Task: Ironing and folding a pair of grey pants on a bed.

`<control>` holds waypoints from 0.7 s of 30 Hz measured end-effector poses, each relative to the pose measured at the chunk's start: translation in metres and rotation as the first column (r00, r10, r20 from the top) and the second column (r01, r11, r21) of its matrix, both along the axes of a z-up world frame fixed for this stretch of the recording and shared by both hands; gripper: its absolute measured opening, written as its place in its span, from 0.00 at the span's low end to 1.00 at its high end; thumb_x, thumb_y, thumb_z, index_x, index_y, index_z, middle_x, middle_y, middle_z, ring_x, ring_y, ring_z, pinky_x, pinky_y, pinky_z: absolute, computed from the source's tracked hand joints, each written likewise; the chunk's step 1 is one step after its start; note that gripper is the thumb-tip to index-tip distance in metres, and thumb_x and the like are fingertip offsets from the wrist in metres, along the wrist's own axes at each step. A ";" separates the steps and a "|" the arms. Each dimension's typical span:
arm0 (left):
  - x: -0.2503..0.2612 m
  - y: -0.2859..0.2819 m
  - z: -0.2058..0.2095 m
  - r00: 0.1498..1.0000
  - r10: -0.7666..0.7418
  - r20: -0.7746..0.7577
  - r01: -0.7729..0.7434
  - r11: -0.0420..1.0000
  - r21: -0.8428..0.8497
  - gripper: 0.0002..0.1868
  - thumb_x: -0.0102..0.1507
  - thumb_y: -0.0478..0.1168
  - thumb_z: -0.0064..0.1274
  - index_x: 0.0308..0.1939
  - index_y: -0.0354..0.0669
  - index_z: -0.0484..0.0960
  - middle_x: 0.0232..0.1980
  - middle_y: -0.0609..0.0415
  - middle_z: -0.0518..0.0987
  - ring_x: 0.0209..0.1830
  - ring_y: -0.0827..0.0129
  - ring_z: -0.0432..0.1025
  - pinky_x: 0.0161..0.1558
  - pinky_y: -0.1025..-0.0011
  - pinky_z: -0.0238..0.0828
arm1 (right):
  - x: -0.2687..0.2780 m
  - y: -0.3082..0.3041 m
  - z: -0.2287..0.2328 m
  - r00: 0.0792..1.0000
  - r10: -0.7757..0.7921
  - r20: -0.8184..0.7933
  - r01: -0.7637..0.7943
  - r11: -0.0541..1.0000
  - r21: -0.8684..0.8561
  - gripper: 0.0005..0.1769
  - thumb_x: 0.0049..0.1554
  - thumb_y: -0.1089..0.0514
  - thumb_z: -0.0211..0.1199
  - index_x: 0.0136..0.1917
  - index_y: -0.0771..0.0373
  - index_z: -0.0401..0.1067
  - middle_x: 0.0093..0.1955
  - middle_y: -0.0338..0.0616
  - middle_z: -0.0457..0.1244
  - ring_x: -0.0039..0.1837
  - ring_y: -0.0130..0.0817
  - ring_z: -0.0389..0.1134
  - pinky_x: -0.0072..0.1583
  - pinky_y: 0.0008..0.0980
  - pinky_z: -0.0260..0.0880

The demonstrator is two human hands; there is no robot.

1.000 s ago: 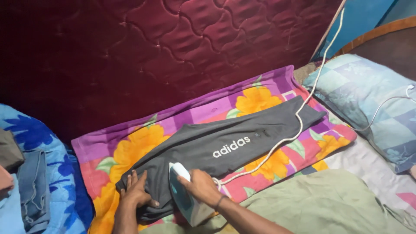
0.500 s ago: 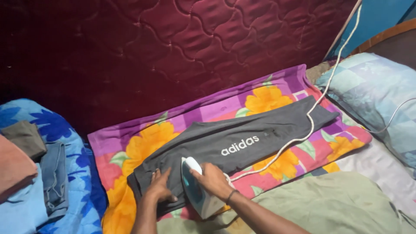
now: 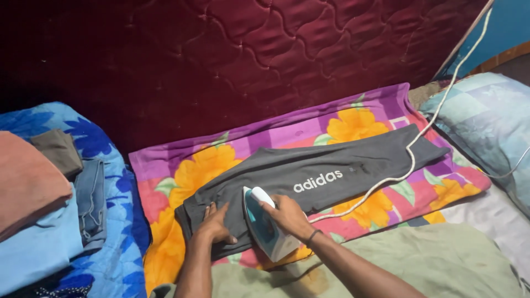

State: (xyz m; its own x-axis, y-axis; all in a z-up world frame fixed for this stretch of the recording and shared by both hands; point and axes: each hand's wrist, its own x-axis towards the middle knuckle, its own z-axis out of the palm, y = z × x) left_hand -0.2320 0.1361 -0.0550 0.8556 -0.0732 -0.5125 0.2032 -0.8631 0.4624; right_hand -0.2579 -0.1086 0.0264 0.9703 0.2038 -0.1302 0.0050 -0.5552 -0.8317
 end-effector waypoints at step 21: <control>-0.007 -0.051 -0.005 0.874 -0.326 0.359 0.282 0.944 0.170 0.38 0.57 0.28 0.53 0.73 0.40 0.64 0.81 0.46 0.53 0.83 0.56 0.46 0.78 0.61 0.48 | 0.012 -0.006 -0.014 0.996 -0.052 0.067 0.070 0.955 -0.289 0.31 0.58 0.36 0.59 0.41 0.70 0.75 0.35 0.62 0.68 0.43 0.58 0.73 0.47 0.51 0.70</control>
